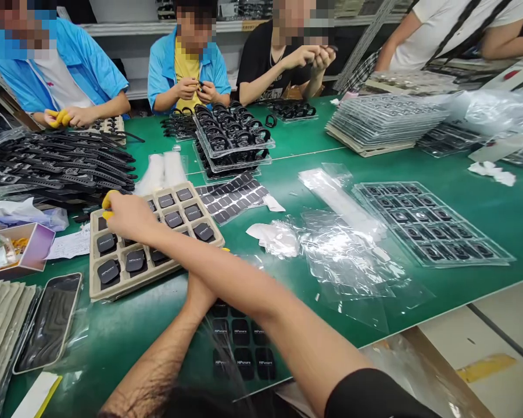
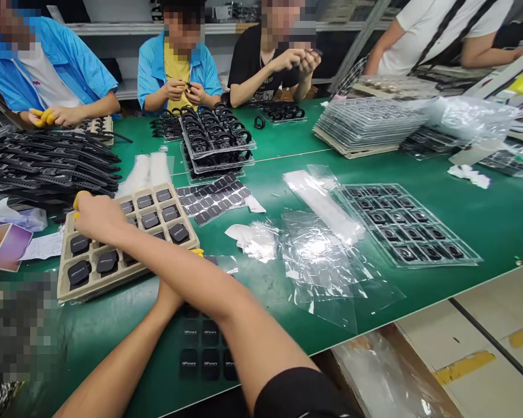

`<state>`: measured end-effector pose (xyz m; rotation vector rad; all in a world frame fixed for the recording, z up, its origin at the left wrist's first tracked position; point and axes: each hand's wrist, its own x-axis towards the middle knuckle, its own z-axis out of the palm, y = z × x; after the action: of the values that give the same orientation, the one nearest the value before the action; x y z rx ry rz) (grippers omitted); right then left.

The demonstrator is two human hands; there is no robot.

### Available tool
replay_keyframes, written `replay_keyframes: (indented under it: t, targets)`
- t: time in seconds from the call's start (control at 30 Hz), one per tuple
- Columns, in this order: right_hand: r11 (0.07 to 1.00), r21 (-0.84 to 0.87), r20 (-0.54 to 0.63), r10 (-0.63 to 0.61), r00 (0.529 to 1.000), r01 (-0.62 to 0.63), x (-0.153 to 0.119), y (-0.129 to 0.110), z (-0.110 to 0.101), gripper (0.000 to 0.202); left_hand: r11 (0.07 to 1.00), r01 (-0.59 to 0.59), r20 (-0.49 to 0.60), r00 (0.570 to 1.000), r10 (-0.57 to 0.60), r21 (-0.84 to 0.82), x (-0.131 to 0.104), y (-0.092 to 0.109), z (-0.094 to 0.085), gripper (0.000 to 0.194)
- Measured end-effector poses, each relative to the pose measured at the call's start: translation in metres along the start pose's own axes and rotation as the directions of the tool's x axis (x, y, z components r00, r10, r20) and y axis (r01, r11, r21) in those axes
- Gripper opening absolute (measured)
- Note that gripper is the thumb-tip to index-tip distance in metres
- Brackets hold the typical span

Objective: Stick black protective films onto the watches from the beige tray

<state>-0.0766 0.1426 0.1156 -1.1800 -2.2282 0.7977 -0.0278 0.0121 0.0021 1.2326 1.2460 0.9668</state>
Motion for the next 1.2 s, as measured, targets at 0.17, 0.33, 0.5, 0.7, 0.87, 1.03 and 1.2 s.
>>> replay_keyframes:
  t: [0.17, 0.33, 0.5, 0.7, 0.87, 1.03, 1.2]
  targets:
    - [0.877, 0.464, -0.049, 0.166, 0.985, -0.125, -0.143, 0.055, -0.063, 0.027, 0.990, -0.059, -0.015, 0.998, 0.062, 0.131, -0.004, 0.009, 0.003, 0.023]
    - [0.772, 0.554, -0.034, 0.394, 0.919, -0.311, -0.235, 0.116, -0.066, 0.020, 0.984, -0.107, 0.018, 0.994, 0.106, 0.141, -0.007, 0.004, 0.007, 0.062]
    - [0.787, 0.501, -0.030, 0.432, 0.901, -0.360, -0.242, 0.128, -0.046, 0.022, 0.967, -0.134, 0.052, 0.991, 0.126, 0.216, -0.010, 0.002, 0.006, 0.054]
    - [0.778, 0.591, -0.231, 0.415, 0.880, -0.212, -0.249, 0.140, -0.075, 0.020, 0.992, -0.023, -0.008, 1.000, 0.024, 0.123, -0.012, 0.008, 0.009, 0.058]
    - [0.789, 0.288, -0.397, 0.614, 0.682, -0.542, -0.267, 0.199, -0.134, 0.034, 0.990, 0.077, -0.039, 0.997, -0.072, 0.118, -0.013, 0.013, 0.010, 0.065]
    - [0.812, -0.308, -0.466, 0.325, 0.823, -0.496, -0.258, 0.222, -0.136, 0.032, 0.993, 0.067, -0.011, 0.998, -0.067, 0.093, -0.012, 0.009, 0.009, 0.067]
    - [0.914, -0.330, -0.317, 0.128, 0.940, -0.236, -0.243, 0.194, -0.117, 0.013, 0.996, 0.011, -0.009, 1.000, -0.010, 0.086, -0.011, 0.007, 0.007, 0.062]
